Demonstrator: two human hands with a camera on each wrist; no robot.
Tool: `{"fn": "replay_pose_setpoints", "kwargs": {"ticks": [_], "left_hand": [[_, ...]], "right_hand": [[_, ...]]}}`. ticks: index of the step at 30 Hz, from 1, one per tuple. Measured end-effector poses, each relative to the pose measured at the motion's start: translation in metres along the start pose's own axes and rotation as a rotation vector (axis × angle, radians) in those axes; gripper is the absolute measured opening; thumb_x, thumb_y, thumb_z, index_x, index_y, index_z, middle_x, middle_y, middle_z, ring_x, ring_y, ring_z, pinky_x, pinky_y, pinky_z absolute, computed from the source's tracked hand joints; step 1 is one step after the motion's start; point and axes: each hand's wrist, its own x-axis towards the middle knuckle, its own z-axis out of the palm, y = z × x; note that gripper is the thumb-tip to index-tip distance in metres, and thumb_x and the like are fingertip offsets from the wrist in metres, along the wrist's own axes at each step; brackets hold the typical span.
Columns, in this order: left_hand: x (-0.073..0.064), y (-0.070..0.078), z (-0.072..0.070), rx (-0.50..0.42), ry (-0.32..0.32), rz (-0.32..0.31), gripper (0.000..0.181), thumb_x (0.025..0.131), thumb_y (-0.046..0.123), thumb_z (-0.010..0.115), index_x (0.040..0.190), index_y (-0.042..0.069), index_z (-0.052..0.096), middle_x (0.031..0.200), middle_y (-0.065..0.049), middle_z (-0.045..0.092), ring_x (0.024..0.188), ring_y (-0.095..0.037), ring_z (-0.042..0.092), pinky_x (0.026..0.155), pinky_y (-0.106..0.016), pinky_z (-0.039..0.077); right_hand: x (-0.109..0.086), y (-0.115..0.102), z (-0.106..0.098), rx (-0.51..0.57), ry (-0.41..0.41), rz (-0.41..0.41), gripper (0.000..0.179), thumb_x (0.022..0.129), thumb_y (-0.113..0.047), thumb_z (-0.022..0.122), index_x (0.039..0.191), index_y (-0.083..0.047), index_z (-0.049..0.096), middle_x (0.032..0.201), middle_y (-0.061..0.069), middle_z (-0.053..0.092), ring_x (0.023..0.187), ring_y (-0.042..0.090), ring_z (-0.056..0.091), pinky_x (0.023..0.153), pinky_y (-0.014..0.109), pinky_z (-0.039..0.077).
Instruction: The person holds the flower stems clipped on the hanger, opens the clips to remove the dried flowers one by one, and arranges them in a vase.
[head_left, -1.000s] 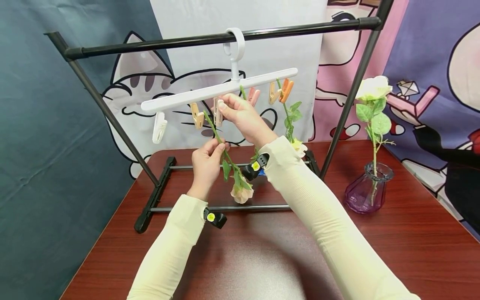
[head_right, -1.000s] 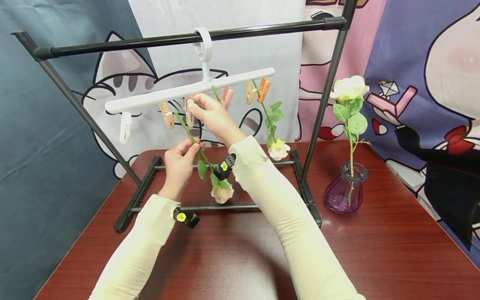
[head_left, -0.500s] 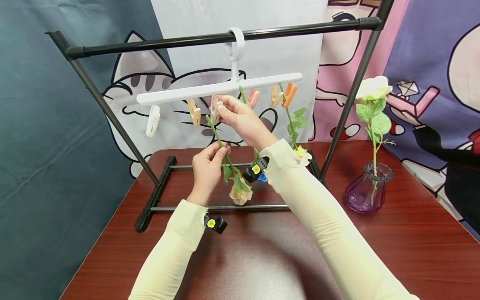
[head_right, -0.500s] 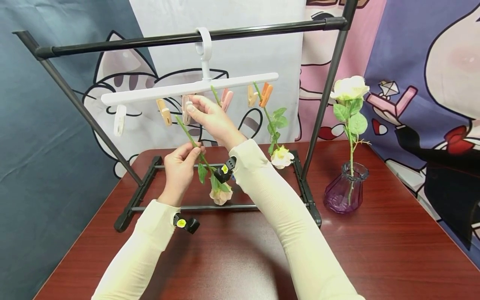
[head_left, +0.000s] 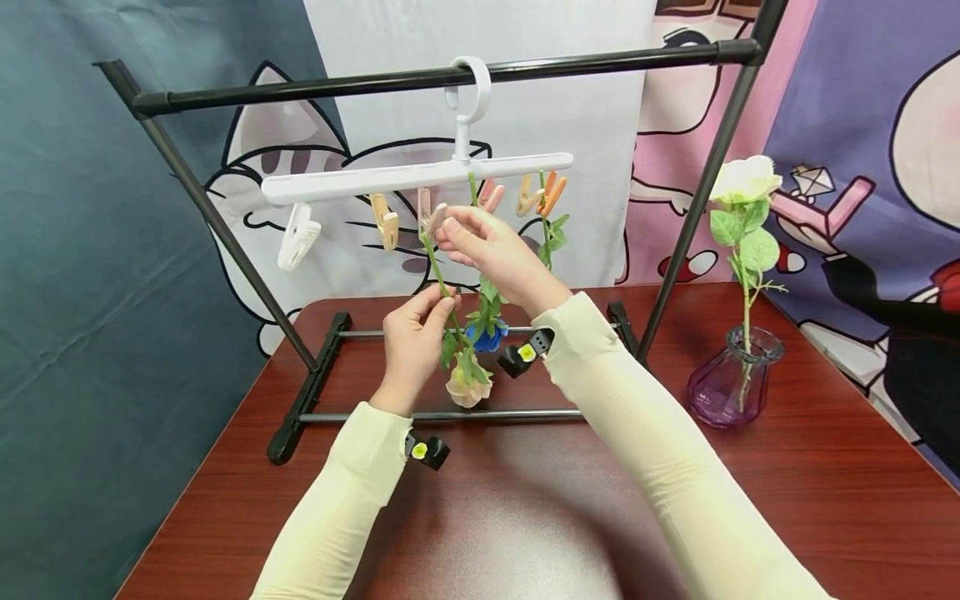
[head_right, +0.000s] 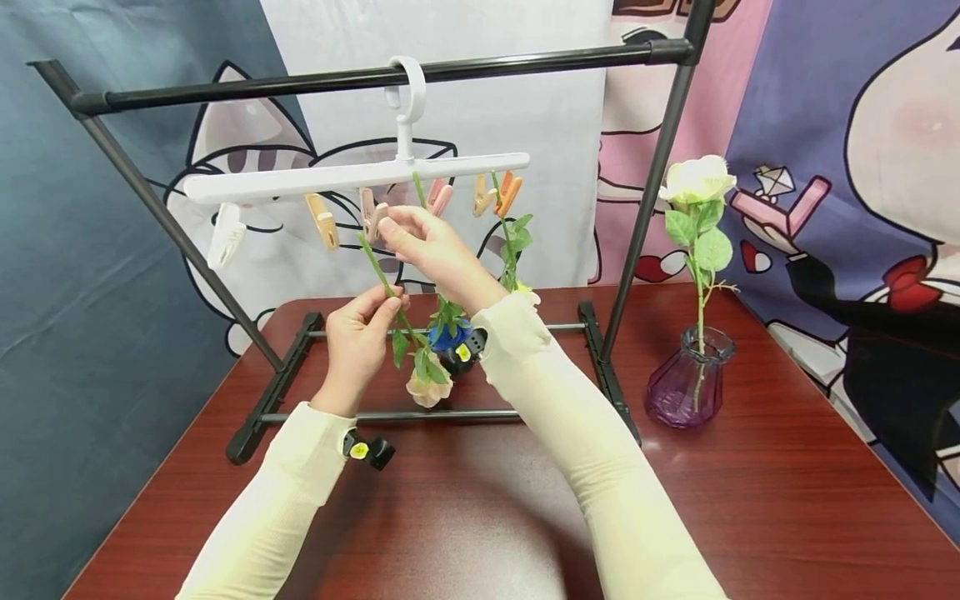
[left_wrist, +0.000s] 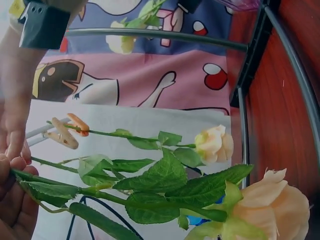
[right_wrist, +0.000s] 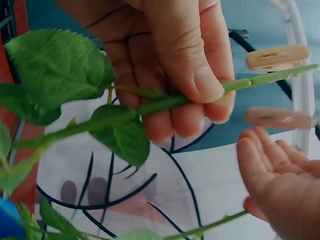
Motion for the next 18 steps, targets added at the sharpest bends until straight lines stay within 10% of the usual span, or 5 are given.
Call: {"fn": "replay_pose_setpoints", "kwargs": {"ticks": [5,18], "left_hand": [[0.0,0.003,-0.002,0.085,-0.015,0.131,0.015,0.087,0.012,0.064,0.095,0.002,0.072,0.087,-0.011,0.072,0.076,-0.013,0.065,0.063,-0.014,0.048],[-0.005,0.027,-0.004,0.62,-0.05,0.79,0.009,0.085,0.005,0.064,0.094,0.004,0.065,0.082,-0.006,0.07,0.065,-0.023,0.063,0.058,-0.035,0.05]], "right_hand": [[-0.016,-0.007,-0.008,-0.075,0.052,-0.03,0.042,0.098,-0.02,0.044,0.135,0.001,0.04,0.124,0.023,0.05,0.114,0.026,0.053,0.097,0.032,0.044],[-0.061,-0.057,-0.032,-0.487,-0.027,-0.176,0.025,0.096,-0.016,0.05,0.112,0.0,0.061,0.1,0.009,0.064,0.092,0.02,0.058,0.082,0.028,0.048]]}}
